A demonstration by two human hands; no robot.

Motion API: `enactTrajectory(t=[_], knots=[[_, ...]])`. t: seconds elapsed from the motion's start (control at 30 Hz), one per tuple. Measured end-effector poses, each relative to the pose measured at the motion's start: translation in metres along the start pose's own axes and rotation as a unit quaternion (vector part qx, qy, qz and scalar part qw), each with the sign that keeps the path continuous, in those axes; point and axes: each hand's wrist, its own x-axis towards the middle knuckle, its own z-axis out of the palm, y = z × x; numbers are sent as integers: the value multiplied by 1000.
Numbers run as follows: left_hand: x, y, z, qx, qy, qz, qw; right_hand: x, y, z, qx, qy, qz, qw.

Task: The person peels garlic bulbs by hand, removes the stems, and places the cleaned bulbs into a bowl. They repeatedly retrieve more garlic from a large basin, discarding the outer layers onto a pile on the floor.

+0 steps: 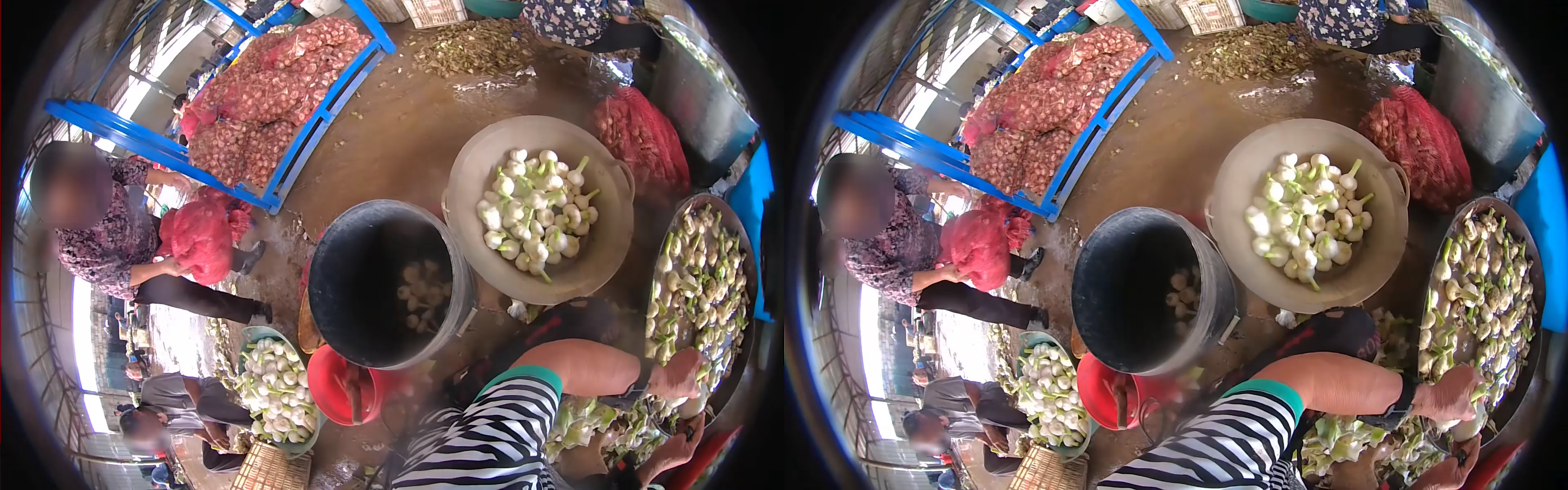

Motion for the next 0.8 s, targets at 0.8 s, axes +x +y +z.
enactTrajectory(t=[0.8], knots=[[-10,1,-3,134,58,110,983,14,-16,9,334,-199,134,911]])
